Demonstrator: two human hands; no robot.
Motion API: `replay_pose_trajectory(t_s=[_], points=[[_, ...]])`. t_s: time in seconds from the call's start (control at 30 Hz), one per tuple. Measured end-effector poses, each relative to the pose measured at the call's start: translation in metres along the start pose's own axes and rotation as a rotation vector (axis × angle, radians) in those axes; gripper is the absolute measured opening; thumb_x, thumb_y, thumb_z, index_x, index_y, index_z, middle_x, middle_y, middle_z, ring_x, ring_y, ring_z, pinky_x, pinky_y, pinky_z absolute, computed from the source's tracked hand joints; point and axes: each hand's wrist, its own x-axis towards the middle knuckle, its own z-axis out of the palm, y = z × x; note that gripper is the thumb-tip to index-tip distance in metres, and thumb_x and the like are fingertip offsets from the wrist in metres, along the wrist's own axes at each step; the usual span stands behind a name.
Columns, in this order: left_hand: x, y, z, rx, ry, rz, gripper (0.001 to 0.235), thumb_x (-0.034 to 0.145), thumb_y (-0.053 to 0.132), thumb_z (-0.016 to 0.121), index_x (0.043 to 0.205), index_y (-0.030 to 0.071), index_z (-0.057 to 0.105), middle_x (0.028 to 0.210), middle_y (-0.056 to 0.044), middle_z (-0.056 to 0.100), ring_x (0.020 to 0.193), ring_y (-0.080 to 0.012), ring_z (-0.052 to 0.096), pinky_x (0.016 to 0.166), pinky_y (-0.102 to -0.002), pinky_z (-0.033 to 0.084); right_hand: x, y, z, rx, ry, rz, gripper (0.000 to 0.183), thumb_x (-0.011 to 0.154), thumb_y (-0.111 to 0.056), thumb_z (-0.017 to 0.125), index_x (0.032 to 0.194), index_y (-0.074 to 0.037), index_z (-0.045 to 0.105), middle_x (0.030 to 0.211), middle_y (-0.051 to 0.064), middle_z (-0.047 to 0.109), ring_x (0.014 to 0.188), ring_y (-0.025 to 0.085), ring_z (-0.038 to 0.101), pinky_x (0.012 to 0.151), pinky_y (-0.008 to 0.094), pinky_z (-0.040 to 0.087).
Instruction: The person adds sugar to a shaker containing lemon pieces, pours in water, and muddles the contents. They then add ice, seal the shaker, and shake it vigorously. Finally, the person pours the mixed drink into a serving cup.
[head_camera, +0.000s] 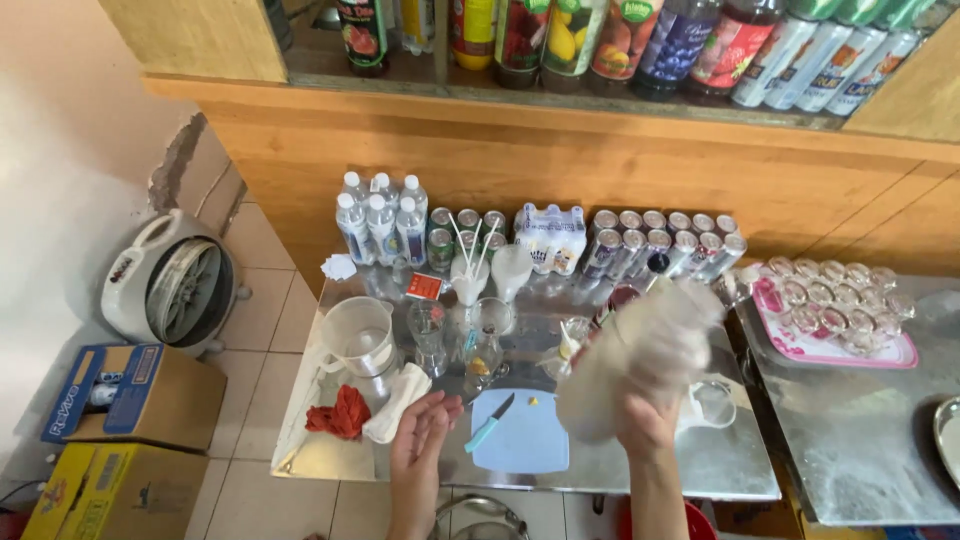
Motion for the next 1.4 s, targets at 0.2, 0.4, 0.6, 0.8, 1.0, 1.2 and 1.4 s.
replay_pose_trajectory(t_s=[0.2, 0.4, 0.6, 0.8, 1.0, 1.2, 1.4], points=[[0.005, 0.008, 0.001, -0.035, 0.084, -0.057, 0.04, 0.092, 0.019, 0.063, 0.127, -0.001, 0.066, 0.119, -0.02, 0.079, 0.11, -0.0281, 0.075, 0.104, -0.038, 0.056, -0.009, 0.0, -0.015, 0.26, 0.062, -0.006, 0.069, 0.081, -0.025, 0.075, 0.143, -0.009, 0.052, 0.124, 0.014, 0.065, 0.108, 0.032, 0.065, 0.089, 0.05, 0.057], [0.014, -0.002, -0.006, -0.012, 0.066, -0.065, 0.037, 0.092, 0.018, 0.064, 0.123, -0.002, 0.069, 0.117, -0.02, 0.08, 0.107, -0.0282, 0.076, 0.101, -0.038, 0.057, -0.01, -0.014, -0.016, 0.256, 0.007, -0.055, 0.083, 0.077, -0.015, 0.076, 0.152, -0.002, 0.044, 0.139, 0.02, 0.057, 0.12, 0.039, 0.059, 0.101, 0.058, 0.052], [0.017, -0.024, -0.012, 0.01, 0.01, 0.025, 0.03, 0.094, 0.019, 0.064, 0.116, -0.001, 0.071, 0.111, -0.019, 0.081, 0.104, -0.0281, 0.077, 0.098, -0.038, 0.059, -0.019, -0.033, 0.014, 0.059, -0.138, -0.049, 0.076, 0.084, -0.037, 0.084, 0.146, -0.008, 0.05, 0.129, 0.014, 0.064, 0.114, 0.035, 0.065, 0.087, 0.054, 0.061], [0.021, -0.041, -0.009, -0.03, -0.13, 0.092, 0.031, 0.093, 0.02, 0.066, 0.114, -0.001, 0.07, 0.11, -0.018, 0.08, 0.106, -0.0267, 0.076, 0.101, -0.037, 0.059, -0.022, -0.033, 0.029, 0.229, -0.117, 0.065, 0.075, 0.084, -0.039, 0.083, 0.14, 0.001, 0.052, 0.123, 0.024, 0.067, 0.101, 0.04, 0.069, 0.083, 0.056, 0.06], [0.032, -0.106, -0.021, -0.036, -0.163, 0.192, 0.029, 0.094, 0.019, 0.065, 0.115, 0.0, 0.07, 0.111, -0.017, 0.079, 0.107, -0.0259, 0.075, 0.101, -0.036, 0.059, -0.035, 0.053, -0.07, 0.121, 0.16, 0.05, 0.041, 0.084, -0.025, 0.07, 0.122, -0.013, 0.064, 0.1, 0.003, 0.069, 0.086, 0.02, 0.068, 0.073, 0.035, 0.057], [0.037, -0.161, -0.045, 0.01, -0.179, 0.248, 0.025, 0.095, 0.02, 0.064, 0.109, 0.001, 0.073, 0.105, -0.014, 0.081, 0.102, -0.0236, 0.075, 0.093, -0.033, 0.058, -0.054, 0.074, -0.055, 0.362, -0.073, 0.032, 0.069, 0.081, -0.042, 0.079, 0.134, -0.005, 0.058, 0.119, 0.018, 0.068, 0.097, 0.043, 0.068, 0.081, 0.054, 0.056], [0.049, -0.196, -0.067, -0.004, -0.093, 0.256, 0.022, 0.096, 0.017, 0.063, 0.109, 0.001, 0.071, 0.105, -0.016, 0.081, 0.103, -0.0241, 0.076, 0.098, -0.037, 0.059, -0.06, 0.139, -0.091, 0.503, -0.16, 0.12, 0.064, 0.086, -0.032, 0.074, 0.137, 0.002, 0.056, 0.126, 0.022, 0.065, 0.111, 0.041, 0.064, 0.097, 0.056, 0.05]])
